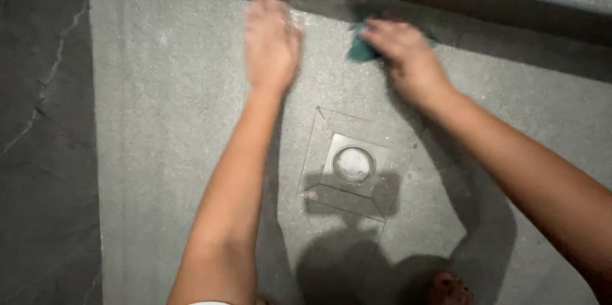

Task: Scrubbing a bathroom floor with a sponge and cleaning solution near a drain.

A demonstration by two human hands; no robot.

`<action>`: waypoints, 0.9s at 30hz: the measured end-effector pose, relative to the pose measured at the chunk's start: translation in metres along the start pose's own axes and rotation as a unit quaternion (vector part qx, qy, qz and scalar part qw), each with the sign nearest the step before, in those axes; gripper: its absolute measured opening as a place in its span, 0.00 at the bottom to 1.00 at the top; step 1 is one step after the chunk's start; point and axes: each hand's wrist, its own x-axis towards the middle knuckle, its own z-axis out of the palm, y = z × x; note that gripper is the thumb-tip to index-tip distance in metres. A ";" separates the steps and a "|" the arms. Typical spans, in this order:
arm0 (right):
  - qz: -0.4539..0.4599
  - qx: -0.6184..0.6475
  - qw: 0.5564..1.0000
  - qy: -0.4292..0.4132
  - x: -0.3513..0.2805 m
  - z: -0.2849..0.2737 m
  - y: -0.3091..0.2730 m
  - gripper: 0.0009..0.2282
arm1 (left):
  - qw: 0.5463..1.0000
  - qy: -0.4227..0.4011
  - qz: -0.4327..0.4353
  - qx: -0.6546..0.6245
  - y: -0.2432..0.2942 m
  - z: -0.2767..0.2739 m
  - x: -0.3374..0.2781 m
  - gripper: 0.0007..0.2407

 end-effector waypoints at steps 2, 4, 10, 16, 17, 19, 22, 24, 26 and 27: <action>-0.052 0.019 0.998 -0.010 -0.008 0.016 -0.013 0.24 | 0.998 -0.038 0.048 -0.028 0.018 -0.005 -0.029 0.25; -0.080 0.128 0.980 -0.128 -0.027 0.038 -0.014 0.14 | 0.982 -0.040 0.166 -0.078 0.027 0.003 -0.055 0.25; -0.041 0.136 0.982 -0.123 -0.113 -0.020 -0.019 0.18 | 0.942 -0.132 0.292 -0.098 0.047 -0.020 -0.156 0.23; -0.016 -0.017 1.000 -0.013 -0.005 -0.041 0.018 0.23 | 0.993 -0.014 -0.052 -0.107 -0.006 -0.011 -0.108 0.23; -0.017 -0.017 1.000 -0.015 -0.007 -0.029 0.020 0.23 | 0.993 -0.014 -0.054 -0.107 -0.009 -0.006 -0.111 0.23; -0.048 -0.065 0.997 -0.015 -0.003 -0.008 0.021 0.20 | 0.995 0.081 0.056 -0.021 -0.017 0.000 -0.109 0.26; 0.107 -0.051 0.970 -0.212 -0.014 -0.021 -0.083 0.11 | 0.991 -0.128 0.043 -0.024 0.029 -0.024 -0.149 0.34; 0.032 -0.030 0.981 -0.191 -0.064 0.004 -0.076 0.12 | 0.990 -0.117 0.061 -0.049 0.048 -0.014 -0.199 0.31; -0.041 -0.009 0.985 -0.169 -0.106 0.015 -0.072 0.13 | 0.988 -0.108 0.081 -0.075 0.057 -0.004 -0.240 0.28; -0.038 0.041 0.988 -0.144 -0.122 0.014 -0.070 0.17 | 0.984 -0.100 0.122 -0.083 0.057 0.001 -0.256 0.27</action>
